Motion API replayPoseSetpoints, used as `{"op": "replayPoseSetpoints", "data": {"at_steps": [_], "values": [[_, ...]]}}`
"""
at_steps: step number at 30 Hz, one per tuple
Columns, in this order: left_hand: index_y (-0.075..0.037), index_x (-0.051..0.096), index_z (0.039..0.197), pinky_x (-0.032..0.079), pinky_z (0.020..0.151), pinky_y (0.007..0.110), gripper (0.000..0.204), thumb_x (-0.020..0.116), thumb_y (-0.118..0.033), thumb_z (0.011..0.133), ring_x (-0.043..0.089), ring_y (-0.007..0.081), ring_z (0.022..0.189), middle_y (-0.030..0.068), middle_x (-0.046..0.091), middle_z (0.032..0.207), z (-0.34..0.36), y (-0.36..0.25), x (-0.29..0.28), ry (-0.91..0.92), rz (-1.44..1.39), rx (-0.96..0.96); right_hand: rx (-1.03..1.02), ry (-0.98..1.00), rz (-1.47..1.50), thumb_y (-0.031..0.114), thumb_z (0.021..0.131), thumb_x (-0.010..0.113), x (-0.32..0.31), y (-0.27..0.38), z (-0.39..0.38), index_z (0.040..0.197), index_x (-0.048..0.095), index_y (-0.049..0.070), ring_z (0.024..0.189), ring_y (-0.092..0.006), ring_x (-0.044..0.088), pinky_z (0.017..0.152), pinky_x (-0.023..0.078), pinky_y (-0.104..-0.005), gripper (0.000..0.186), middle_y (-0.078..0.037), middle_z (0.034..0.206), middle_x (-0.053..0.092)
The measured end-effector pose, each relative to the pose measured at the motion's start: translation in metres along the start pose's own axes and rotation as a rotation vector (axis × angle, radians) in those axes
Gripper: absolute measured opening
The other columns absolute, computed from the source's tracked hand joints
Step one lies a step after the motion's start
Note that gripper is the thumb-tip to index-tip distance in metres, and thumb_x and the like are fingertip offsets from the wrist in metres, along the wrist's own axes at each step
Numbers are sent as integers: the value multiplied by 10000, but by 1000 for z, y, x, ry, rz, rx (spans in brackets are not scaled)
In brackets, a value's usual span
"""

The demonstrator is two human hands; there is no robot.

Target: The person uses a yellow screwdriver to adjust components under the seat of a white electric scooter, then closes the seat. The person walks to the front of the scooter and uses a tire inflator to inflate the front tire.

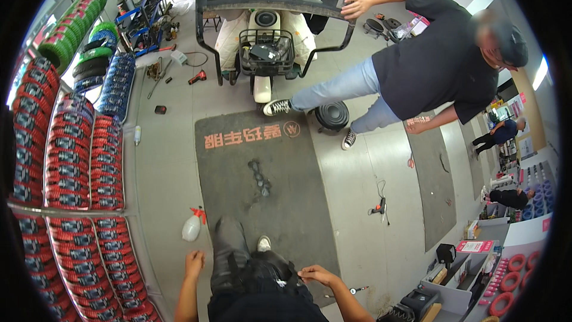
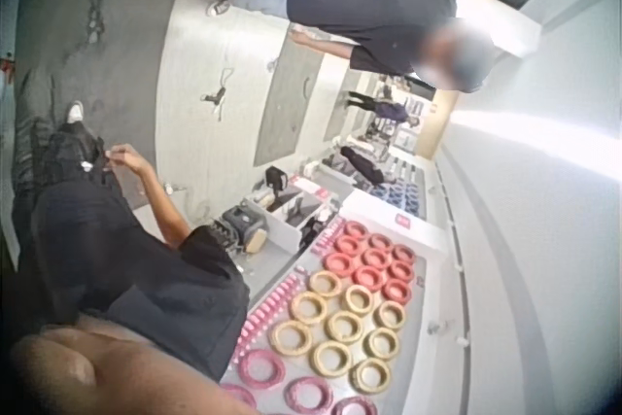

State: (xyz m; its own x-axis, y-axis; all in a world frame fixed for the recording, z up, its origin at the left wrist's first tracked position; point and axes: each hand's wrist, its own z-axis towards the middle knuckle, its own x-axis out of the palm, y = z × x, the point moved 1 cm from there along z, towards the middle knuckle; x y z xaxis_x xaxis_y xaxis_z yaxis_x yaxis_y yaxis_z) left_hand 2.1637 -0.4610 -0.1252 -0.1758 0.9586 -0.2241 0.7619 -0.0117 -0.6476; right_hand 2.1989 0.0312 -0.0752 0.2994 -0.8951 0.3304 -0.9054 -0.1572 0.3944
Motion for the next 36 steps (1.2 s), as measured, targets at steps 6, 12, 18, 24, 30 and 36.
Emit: {"op": "replayPoseSetpoints", "data": {"at_steps": [6,12,18,24,30,36], "values": [[-31,715,879,482,558,318,189,623,-174,961,606,140,595,38,655,692,161,-14,23,-115,101,-61,-18,-236,-58,224,1001,678,-96,102,157,1030,703,66,839,-105,655,777,540,-277,162,-12,909,700],[-28,741,1030,550,798,388,319,700,-332,940,730,268,838,144,754,876,441,-142,166,20,557,294,-361,-530,-169,289,1024,608,-239,239,456,899,698,72,657,-133,622,628,492,-327,266,-26,731,687],[21,662,1264,523,937,411,392,601,-294,1040,700,310,1085,205,725,1178,816,-158,385,114,425,627,-846,-1005,-544,256,913,709,-406,418,767,921,681,-15,752,-364,684,679,504,-457,272,-220,805,679],[133,448,1452,377,1162,426,756,746,-348,951,503,357,1384,308,512,1471,1005,-236,567,31,205,890,-849,-942,-582,380,675,922,-480,575,907,1204,660,-36,1125,-408,667,956,536,-464,723,-262,1177,696],[99,499,1337,442,1061,364,779,886,-339,822,590,264,1193,198,627,1284,1039,-266,611,117,-34,998,-1150,-737,-542,269,772,841,-509,594,971,1122,669,-65,1060,-432,669,910,539,-476,513,-268,1107,697],[81,499,1341,455,1041,362,808,923,-320,784,599,264,1162,177,623,1277,1052,-259,629,107,-84,1084,-1129,-935,-629,283,845,749,-515,576,976,1218,595,-66,1107,-453,638,933,524,-500,534,-265,1222,626]]}}
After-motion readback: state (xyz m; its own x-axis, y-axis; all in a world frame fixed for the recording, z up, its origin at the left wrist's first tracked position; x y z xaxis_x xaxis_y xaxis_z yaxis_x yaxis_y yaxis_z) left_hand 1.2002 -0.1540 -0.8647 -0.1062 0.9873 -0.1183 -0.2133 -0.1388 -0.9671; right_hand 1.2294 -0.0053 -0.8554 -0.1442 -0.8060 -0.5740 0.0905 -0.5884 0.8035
